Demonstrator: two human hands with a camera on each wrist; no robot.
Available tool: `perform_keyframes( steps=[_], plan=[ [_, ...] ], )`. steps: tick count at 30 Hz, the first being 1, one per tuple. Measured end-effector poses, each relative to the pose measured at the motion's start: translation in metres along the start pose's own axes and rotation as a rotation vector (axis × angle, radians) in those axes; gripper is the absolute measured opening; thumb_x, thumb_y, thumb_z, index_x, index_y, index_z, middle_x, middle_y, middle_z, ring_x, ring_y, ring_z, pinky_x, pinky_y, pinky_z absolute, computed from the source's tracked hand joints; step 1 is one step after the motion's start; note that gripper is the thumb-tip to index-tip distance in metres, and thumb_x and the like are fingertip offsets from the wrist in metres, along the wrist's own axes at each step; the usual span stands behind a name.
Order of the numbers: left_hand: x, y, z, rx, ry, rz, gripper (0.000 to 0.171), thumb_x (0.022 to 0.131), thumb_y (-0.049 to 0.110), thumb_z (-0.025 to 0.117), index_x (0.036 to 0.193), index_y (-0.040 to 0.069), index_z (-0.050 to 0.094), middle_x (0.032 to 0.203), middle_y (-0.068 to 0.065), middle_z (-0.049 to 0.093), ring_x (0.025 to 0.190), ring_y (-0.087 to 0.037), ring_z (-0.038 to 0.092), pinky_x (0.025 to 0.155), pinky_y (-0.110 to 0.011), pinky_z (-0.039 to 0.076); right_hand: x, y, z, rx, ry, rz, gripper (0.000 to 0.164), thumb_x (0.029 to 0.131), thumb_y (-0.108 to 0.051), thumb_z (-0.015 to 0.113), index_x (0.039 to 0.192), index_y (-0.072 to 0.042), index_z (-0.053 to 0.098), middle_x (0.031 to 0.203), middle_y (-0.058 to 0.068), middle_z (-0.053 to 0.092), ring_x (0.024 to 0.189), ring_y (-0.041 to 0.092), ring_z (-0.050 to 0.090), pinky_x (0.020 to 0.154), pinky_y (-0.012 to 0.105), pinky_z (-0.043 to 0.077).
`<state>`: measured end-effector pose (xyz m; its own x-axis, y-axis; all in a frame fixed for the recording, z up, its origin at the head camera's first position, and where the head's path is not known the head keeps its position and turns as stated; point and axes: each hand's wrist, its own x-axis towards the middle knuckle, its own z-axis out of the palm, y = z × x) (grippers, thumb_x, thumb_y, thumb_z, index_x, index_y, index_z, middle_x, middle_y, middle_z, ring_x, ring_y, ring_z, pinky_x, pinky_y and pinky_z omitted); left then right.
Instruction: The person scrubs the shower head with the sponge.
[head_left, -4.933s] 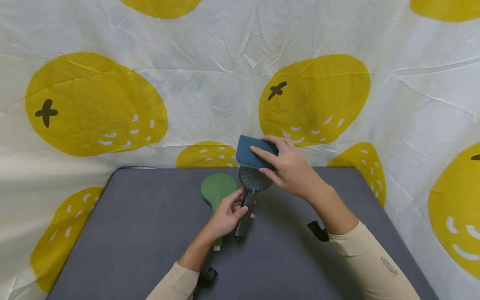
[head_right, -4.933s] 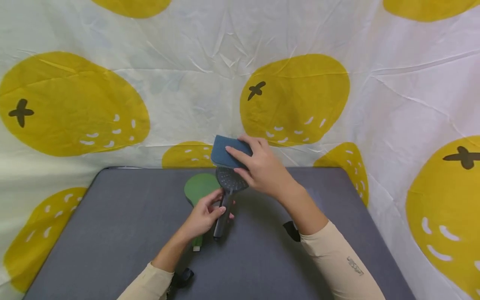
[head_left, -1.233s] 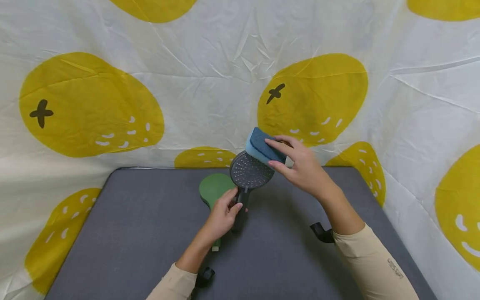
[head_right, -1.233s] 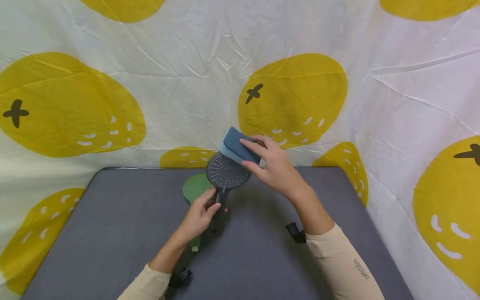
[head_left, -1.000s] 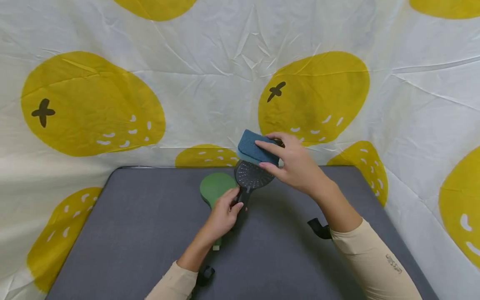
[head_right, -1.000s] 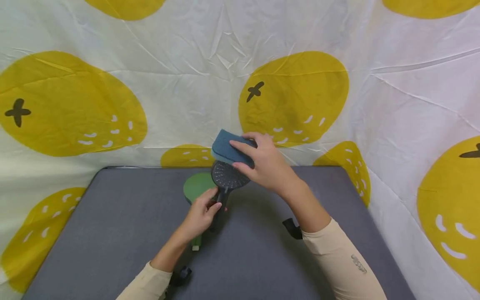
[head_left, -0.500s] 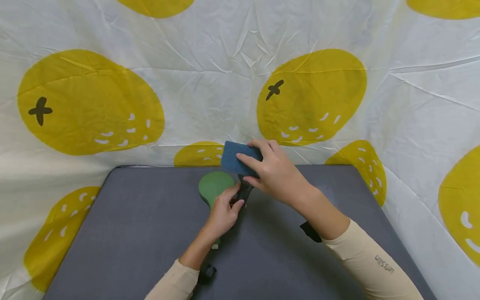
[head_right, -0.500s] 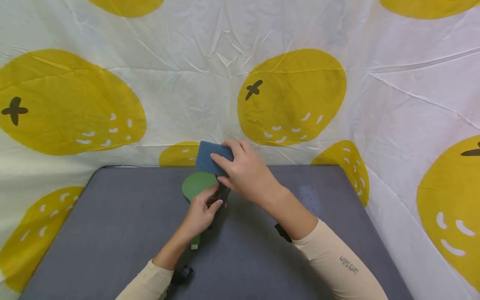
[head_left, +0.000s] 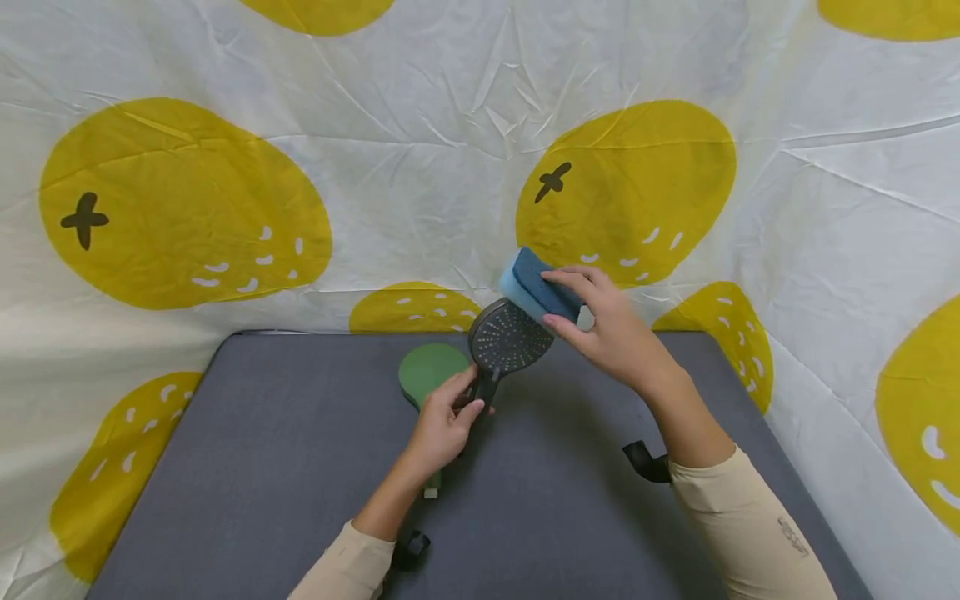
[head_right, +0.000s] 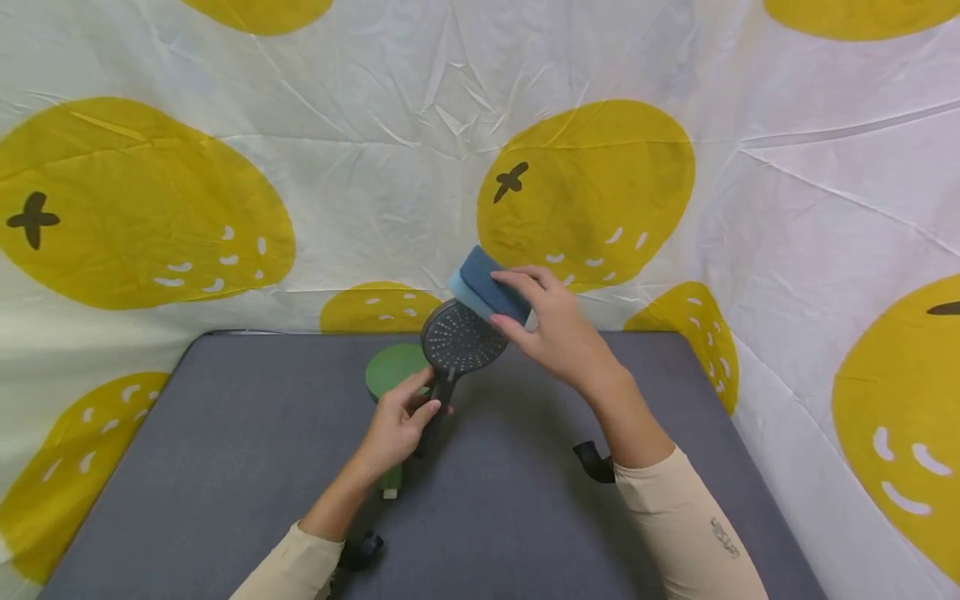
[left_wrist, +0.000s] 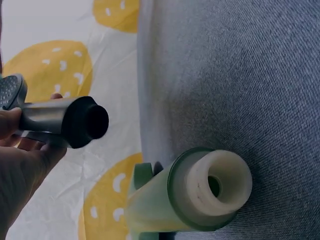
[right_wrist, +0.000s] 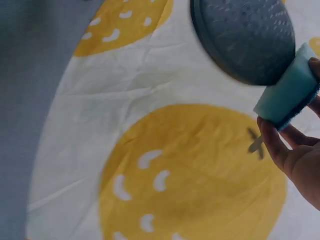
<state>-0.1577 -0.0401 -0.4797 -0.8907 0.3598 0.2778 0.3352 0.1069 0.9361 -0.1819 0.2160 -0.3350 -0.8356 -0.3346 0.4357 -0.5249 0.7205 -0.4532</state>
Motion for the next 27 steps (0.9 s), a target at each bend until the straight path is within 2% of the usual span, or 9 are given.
perform_keyframes(
  steps=[3, 8, 14, 19, 22, 27],
  plan=[
    [0.003, 0.001, 0.000, -0.067, -0.011, -0.024, 0.060, 0.102, -0.004, 0.058, 0.158, 0.009, 0.041, 0.154, -0.019, 0.051, 0.097, -0.032, 0.076, 0.083, -0.042, 0.064, -0.003, 0.015, 0.002, 0.050, 0.009, 0.042, 0.055, 0.096, -0.021, 0.075, 0.147, -0.012, 0.055, 0.145, 0.016, 0.054, 0.128, 0.033, 0.055, 0.098, 0.057, 0.057],
    [0.008, 0.004, 0.002, -0.172, -0.014, -0.034, 0.062, 0.101, -0.003, 0.060, 0.159, 0.006, 0.038, 0.152, -0.020, 0.052, 0.098, -0.035, 0.076, 0.091, -0.026, 0.060, -0.005, 0.033, 0.016, 0.119, 0.058, 0.059, 0.061, 0.094, -0.014, 0.077, 0.148, -0.007, 0.049, 0.141, 0.021, 0.051, 0.122, 0.036, 0.054, 0.098, 0.064, 0.055],
    [0.014, 0.007, 0.004, -0.279, -0.008, -0.023, 0.063, 0.100, -0.010, 0.057, 0.158, -0.004, 0.032, 0.128, -0.034, 0.054, 0.097, -0.048, 0.073, 0.085, -0.034, 0.064, -0.009, 0.033, 0.035, 0.163, 0.141, 0.022, 0.067, 0.089, -0.010, 0.080, 0.146, -0.004, 0.046, 0.142, 0.022, 0.047, 0.125, 0.037, 0.051, 0.098, 0.062, 0.055],
    [0.015, 0.010, 0.001, -0.329, 0.000, -0.020, 0.061, 0.102, -0.008, 0.054, 0.159, -0.002, 0.033, 0.126, -0.033, 0.053, 0.096, -0.050, 0.072, 0.082, -0.037, 0.065, -0.017, 0.024, 0.051, 0.260, 0.135, 0.095, 0.072, 0.089, -0.007, 0.081, 0.147, -0.004, 0.038, 0.142, 0.023, 0.045, 0.123, 0.041, 0.060, 0.101, 0.060, 0.055],
    [0.017, 0.012, -0.002, -0.357, 0.000, 0.012, 0.058, 0.103, -0.007, 0.054, 0.158, -0.004, 0.034, 0.122, -0.034, 0.053, 0.096, -0.052, 0.071, 0.083, -0.040, 0.065, -0.023, 0.019, 0.065, 0.312, 0.130, 0.125, 0.076, 0.088, -0.005, 0.081, 0.146, -0.002, 0.032, 0.142, 0.025, 0.045, 0.121, 0.044, 0.063, 0.102, 0.058, 0.055],
    [0.019, 0.014, -0.005, -0.394, 0.000, 0.060, 0.054, 0.102, -0.007, 0.055, 0.153, -0.008, 0.038, 0.116, -0.035, 0.052, 0.093, -0.058, 0.068, 0.080, -0.046, 0.065, -0.031, 0.012, 0.087, 0.385, 0.146, 0.105, 0.077, 0.086, -0.001, 0.082, 0.143, 0.002, 0.030, 0.138, 0.027, 0.044, 0.120, 0.043, 0.063, 0.101, 0.053, 0.056]
  ],
)
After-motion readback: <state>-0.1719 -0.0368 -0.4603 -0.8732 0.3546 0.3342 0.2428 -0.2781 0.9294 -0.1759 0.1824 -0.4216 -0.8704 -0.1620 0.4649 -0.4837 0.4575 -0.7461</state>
